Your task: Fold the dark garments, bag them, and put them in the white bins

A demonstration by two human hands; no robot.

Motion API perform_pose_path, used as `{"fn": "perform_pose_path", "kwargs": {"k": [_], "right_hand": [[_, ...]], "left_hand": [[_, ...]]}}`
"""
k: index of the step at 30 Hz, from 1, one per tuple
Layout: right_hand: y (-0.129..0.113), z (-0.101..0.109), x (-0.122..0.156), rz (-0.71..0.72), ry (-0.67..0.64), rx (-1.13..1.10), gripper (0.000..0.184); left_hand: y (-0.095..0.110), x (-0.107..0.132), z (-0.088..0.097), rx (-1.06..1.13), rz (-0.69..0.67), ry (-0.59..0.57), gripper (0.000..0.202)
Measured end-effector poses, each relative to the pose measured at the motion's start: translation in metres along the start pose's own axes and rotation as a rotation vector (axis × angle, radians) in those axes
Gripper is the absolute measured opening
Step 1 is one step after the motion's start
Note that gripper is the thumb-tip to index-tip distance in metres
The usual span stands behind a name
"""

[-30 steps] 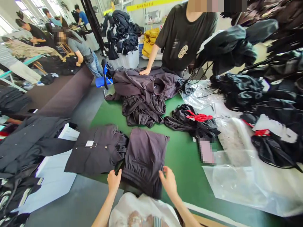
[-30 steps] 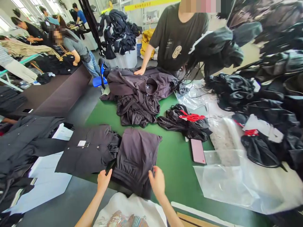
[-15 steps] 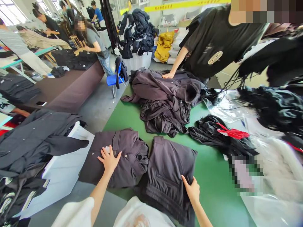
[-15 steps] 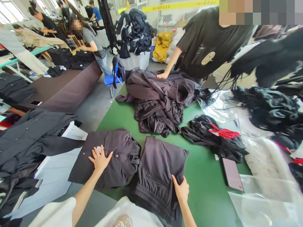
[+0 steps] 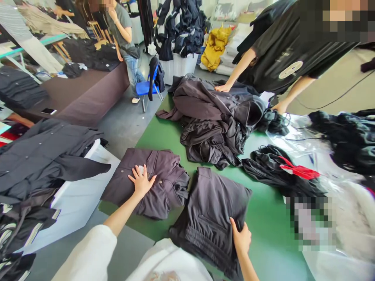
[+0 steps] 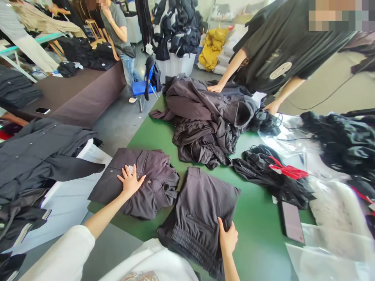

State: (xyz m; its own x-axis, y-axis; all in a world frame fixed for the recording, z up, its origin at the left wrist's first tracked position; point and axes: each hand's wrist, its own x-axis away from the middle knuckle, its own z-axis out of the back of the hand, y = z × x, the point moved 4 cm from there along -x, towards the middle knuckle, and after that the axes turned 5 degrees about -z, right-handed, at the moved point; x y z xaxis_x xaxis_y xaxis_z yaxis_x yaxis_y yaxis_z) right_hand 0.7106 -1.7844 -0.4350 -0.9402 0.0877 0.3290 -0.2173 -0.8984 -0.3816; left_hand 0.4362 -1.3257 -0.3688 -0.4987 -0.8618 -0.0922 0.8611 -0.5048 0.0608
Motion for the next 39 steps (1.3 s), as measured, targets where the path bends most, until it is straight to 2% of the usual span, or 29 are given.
{"fn": "perform_pose_path", "kwargs": {"k": [5, 12, 15, 18, 21, 26, 29, 32, 36, 37, 39], "right_hand": [[0.002, -0.001, -0.001, -0.022, -0.011, -0.058, 0.091], [0.008, -0.005, -0.01, 0.016, -0.008, -0.098, 0.098], [0.008, -0.006, -0.015, 0.055, 0.005, -0.124, 0.098], [-0.003, -0.01, -0.012, 0.109, 0.03, -0.148, 0.098], [-0.031, -0.023, 0.004, 0.151, 0.051, -0.128, 0.089], [-0.09, -0.059, 0.048, 0.176, 0.038, -0.005, 0.072], [-0.104, -0.061, 0.059, 0.157, 0.025, 0.016, 0.069], [-0.094, -0.045, 0.057, 0.19, -0.023, 0.028, 0.065], [-0.057, -0.022, 0.051, 0.187, -0.061, 0.019, 0.057], [-0.048, -0.018, 0.05, 0.179, -0.066, 0.008, 0.055], [-0.035, -0.011, 0.054, 0.172, -0.08, -0.009, 0.053]], "left_hand": [[-0.015, -0.031, -0.005, 0.008, -0.364, -0.092, 0.086], [-0.024, -0.079, 0.007, 0.101, -1.069, -0.301, 0.085], [-0.018, -0.088, 0.008, 0.082, -1.304, -0.405, 0.083], [-0.012, -0.088, 0.008, 0.037, -1.47, -0.48, 0.092], [-0.009, -0.086, 0.011, -0.036, -1.516, -0.469, 0.099], [-0.01, -0.087, 0.01, -0.114, -1.495, -0.462, 0.091], [-0.01, -0.091, 0.007, -0.163, -1.456, -0.414, 0.084], [-0.004, -0.092, 0.016, -0.193, -1.438, -0.38, 0.078], [0.006, -0.083, 0.048, -0.186, -1.415, -0.41, 0.076], [0.009, -0.078, 0.057, -0.188, -1.375, -0.39, 0.073], [0.018, -0.063, 0.072, -0.204, -1.205, -0.306, 0.062]]}}
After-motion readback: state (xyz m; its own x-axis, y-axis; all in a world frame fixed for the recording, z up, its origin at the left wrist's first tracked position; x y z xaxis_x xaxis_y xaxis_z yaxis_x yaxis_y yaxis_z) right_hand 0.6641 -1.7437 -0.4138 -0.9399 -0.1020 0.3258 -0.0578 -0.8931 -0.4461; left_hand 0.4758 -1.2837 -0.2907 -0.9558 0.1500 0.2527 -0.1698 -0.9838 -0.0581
